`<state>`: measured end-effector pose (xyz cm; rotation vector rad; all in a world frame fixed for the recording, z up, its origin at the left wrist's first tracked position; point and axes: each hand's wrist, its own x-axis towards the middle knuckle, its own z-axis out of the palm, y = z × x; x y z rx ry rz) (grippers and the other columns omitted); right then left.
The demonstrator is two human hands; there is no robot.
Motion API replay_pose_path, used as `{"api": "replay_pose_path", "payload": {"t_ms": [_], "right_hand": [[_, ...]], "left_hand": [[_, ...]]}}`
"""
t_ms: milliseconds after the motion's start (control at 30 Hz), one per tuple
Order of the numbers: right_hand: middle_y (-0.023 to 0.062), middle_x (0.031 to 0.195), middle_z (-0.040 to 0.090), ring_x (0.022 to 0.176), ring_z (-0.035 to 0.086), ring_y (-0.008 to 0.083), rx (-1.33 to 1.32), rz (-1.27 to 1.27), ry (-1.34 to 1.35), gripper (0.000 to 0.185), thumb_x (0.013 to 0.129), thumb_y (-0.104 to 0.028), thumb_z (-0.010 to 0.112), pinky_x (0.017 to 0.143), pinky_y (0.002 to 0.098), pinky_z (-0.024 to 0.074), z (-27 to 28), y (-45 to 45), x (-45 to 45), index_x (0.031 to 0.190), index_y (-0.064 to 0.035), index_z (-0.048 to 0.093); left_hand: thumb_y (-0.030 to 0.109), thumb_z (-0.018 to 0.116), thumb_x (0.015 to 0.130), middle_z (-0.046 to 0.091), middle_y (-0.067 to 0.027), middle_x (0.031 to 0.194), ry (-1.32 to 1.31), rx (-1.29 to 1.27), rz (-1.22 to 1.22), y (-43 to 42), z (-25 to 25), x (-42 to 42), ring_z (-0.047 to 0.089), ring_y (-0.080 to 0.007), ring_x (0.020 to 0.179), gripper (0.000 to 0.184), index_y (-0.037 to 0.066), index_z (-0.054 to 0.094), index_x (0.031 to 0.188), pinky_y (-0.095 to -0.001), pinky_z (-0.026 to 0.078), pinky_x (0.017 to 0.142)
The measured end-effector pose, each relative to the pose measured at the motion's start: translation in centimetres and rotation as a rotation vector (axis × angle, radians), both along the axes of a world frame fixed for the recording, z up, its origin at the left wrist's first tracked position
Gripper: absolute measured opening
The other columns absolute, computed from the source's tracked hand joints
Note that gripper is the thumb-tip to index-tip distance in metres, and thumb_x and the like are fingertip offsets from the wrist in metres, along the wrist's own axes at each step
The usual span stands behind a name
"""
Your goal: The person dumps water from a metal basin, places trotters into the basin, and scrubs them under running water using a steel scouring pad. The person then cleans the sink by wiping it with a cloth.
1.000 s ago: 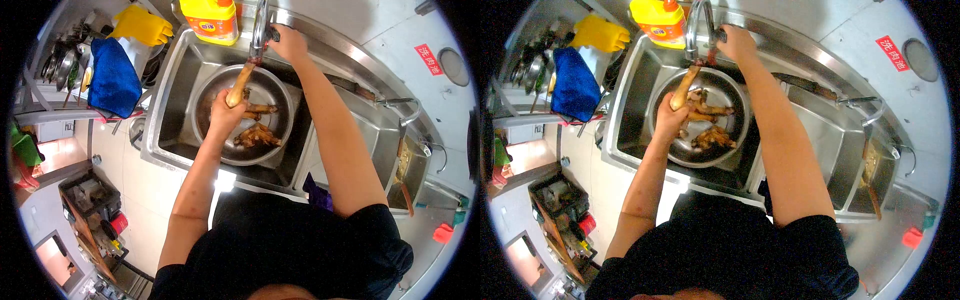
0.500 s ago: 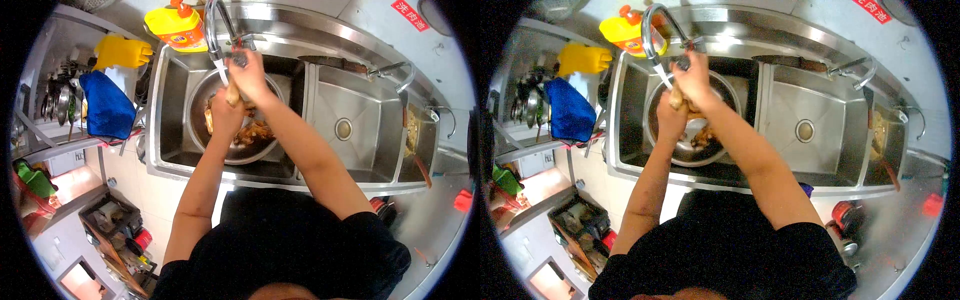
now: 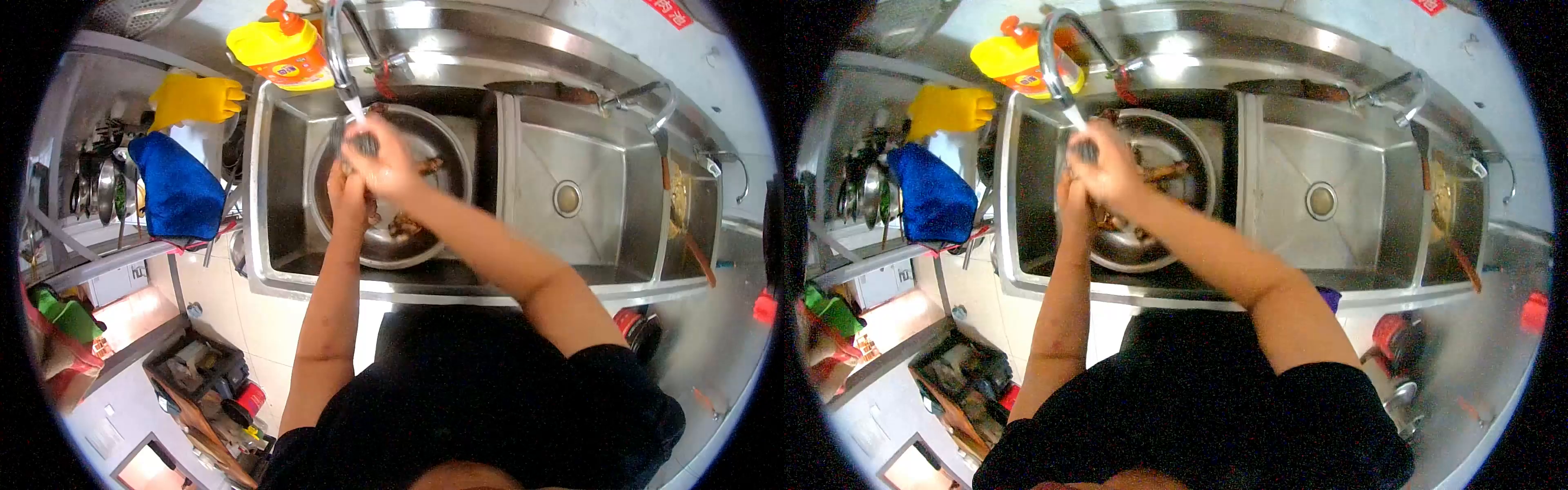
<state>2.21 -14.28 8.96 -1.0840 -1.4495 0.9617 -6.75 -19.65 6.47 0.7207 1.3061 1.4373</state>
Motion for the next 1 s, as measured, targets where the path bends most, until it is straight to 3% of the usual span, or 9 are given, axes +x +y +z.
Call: {"api": "replay_pose_path", "payload": {"t_ms": [167, 233, 267, 400, 533, 567, 733, 867, 1000], "right_hand": [[0.0155, 0.090, 0.060, 0.085, 0.059, 0.0315, -0.089, -0.257, 0.000, 0.023, 0.075, -0.019, 0.071, 0.079, 0.0389, 0.0454, -3.2, 4.1, -0.4, 0.090, -0.0057, 0.061], [0.0154, 0.089, 0.059, 0.089, 0.057, 0.0320, 0.003, -0.182, 0.038, 0.021, 0.076, -0.018, 0.071, 0.080, 0.0385, 0.0442, -1.9, -0.9, -2.0, 0.089, -0.0063, 0.060], [0.0151, 0.088, 0.058, 0.089, 0.054, 0.0333, 0.061, -0.173, 0.085, 0.021, 0.074, -0.018, 0.071, 0.081, 0.0405, 0.0420, -1.1, -1.6, -1.5, 0.088, -0.0071, 0.059], [0.0150, 0.089, 0.057, 0.090, 0.054, 0.0336, 0.003, -0.297, -0.113, 0.026, 0.072, -0.022, 0.073, 0.080, 0.0409, 0.0428, -2.4, 4.3, 0.5, 0.089, -0.0067, 0.061], [0.0148, 0.090, 0.055, 0.088, 0.054, 0.0325, -0.083, -0.148, 0.120, 0.031, 0.069, -0.026, 0.075, 0.079, 0.0401, 0.0432, -1.1, 0.5, -0.4, 0.087, -0.0065, 0.060], [0.0145, 0.089, 0.054, 0.087, 0.054, 0.0312, -0.001, -0.146, 0.125, 0.033, 0.068, -0.027, 0.075, 0.077, 0.0404, 0.0436, -0.6, -1.3, -0.8, 0.087, -0.0056, 0.059], [0.0158, 0.087, 0.054, 0.086, 0.053, 0.0316, -0.056, -0.348, -0.170, 0.026, 0.071, -0.022, 0.073, 0.076, 0.0398, 0.0427, -4.1, 6.1, 1.3, 0.086, -0.0050, 0.059], [0.0165, 0.088, 0.054, 0.087, 0.053, 0.0321, 0.172, -0.214, 0.066, 0.026, 0.070, -0.021, 0.074, 0.077, 0.0402, 0.0422, -2.3, 0.5, -0.6, 0.084, -0.0059, 0.060], [0.0150, 0.086, 0.054, 0.083, 0.054, 0.0301, 0.009, -0.204, -0.149, 0.023, 0.072, -0.022, 0.073, 0.074, 0.0403, 0.0443, -3.3, 3.7, 0.7, 0.085, -0.0060, 0.061]], "left_hand": [[0.026, 0.046, 0.094, 0.054, -0.0039, 0.078, 0.215, 0.137, -0.039, 0.9, -0.6, 1.1, 0.052, -0.0111, 0.066, 0.033, -0.001, 0.051, 0.112, -0.0227, 0.042, 0.053], [0.032, 0.041, 0.097, 0.055, -0.0047, 0.079, -0.100, -0.162, 0.191, 2.8, -2.2, -0.9, 0.055, -0.0139, 0.071, 0.036, 0.000, 0.052, 0.111, -0.0248, 0.044, 0.054], [0.036, 0.038, 0.097, 0.057, -0.0053, 0.081, -0.102, 0.029, 0.111, 1.8, 1.8, 1.3, 0.057, -0.0157, 0.076, 0.038, 0.003, 0.053, 0.108, -0.0268, 0.046, 0.055], [0.037, 0.039, 0.096, 0.057, -0.0074, 0.077, 0.083, -0.051, 0.007, 1.1, 2.2, 2.8, 0.051, -0.0148, 0.054, 0.039, 0.001, 0.053, 0.100, -0.0257, 0.042, 0.046], [0.044, 0.033, 0.096, 0.058, -0.0101, 0.089, -0.009, -0.153, 0.012, 3.1, 0.4, 0.8, 0.060, -0.0210, 0.077, 0.048, 0.001, 0.053, 0.102, -0.0332, 0.050, 0.063], [0.045, 0.032, 0.096, 0.058, -0.0107, 0.089, -0.343, -0.035, -0.054, 3.2, -1.3, 0.3, 0.061, -0.0214, 0.079, 0.048, 0.001, 0.051, 0.105, -0.0320, 0.050, 0.063], [0.041, 0.035, 0.096, 0.053, -0.0063, 0.077, 0.122, -0.198, 0.014, 1.0, 2.5, 3.8, 0.053, -0.0138, 0.062, 0.042, 0.003, 0.051, 0.104, -0.0258, 0.043, 0.049], [0.036, 0.037, 0.096, 0.057, -0.0072, 0.082, -0.018, -0.080, 0.000, 2.2, 0.5, 0.9, 0.056, -0.0154, 0.067, 0.037, 0.003, 0.053, 0.103, -0.0280, 0.046, 0.056], [0.030, 0.037, 0.096, 0.057, -0.0081, 0.083, -0.070, -0.222, 0.064, 1.0, 3.2, 2.5, 0.057, -0.0168, 0.067, 0.034, 0.002, 0.055, 0.096, -0.0299, 0.047, 0.056]]}}
